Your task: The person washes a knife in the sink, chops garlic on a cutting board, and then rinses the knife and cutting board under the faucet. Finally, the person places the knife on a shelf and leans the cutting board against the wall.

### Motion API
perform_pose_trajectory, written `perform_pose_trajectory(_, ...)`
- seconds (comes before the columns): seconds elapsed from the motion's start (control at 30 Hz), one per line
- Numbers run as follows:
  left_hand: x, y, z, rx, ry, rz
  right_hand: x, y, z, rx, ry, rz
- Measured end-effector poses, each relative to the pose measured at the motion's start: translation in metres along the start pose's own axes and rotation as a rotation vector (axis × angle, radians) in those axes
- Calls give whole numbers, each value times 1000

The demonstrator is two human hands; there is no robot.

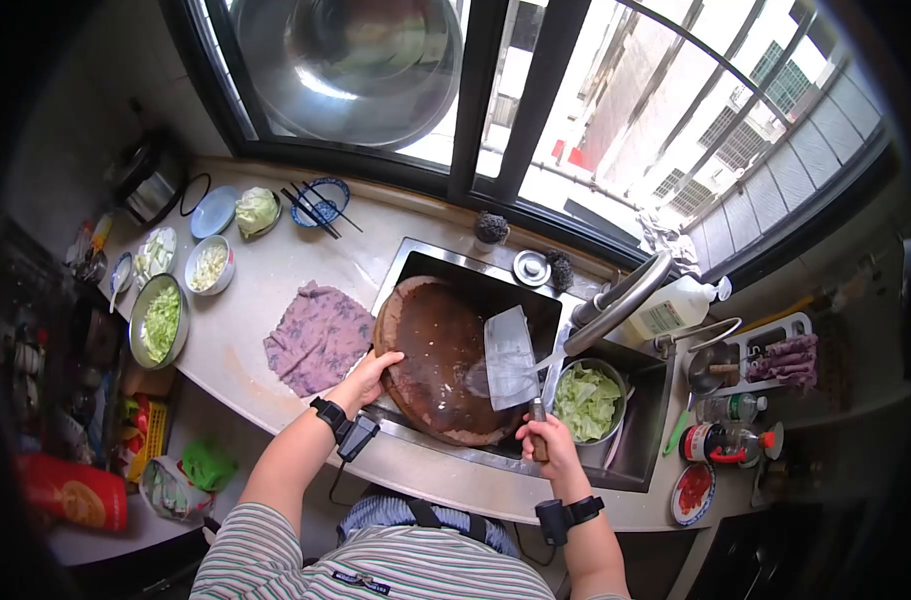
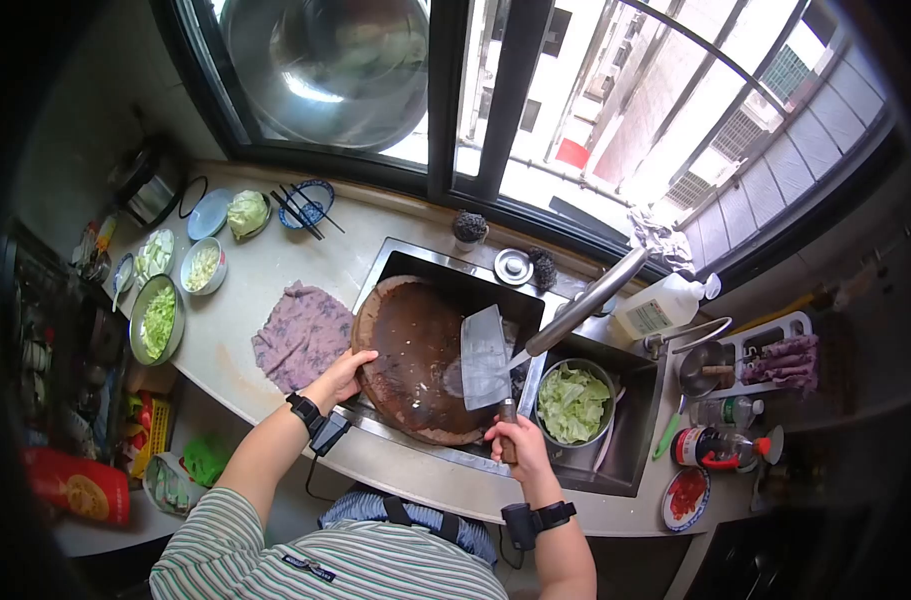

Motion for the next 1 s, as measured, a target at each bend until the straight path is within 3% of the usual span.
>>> perform_pose_trajectory(0.1,2,-4,-3,0,4,-52,-2,-5,-2,26,104,-175)
perform_pose_trajectory(0.17,3,-10,-8,5,13,-105,0,-7,-2,22,118,-136)
perform_pose_trajectory(0.23,-1,-14,-4,-116,-79,-421,1,-13,-3,31,152,-186)
perform_pose_trajectory(0.27,-7,-19,1,-276,-38,-591,3,-16,-4,32,155,-176)
perform_pose_trajectory(0.5,-7,-30,38,-398,58,-620,20,-33,-5,71,155,-66)
perform_pose_trajectory(1.0,17,-41,48,-340,38,-512,53,-22,-13,85,71,62)
Point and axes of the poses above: each hand's wrist, its own z-axis away from the middle knuckle, its own y-axis out of the palm, x = y × z, the point moved 5 cm from there along -z, towards the middle knuckle
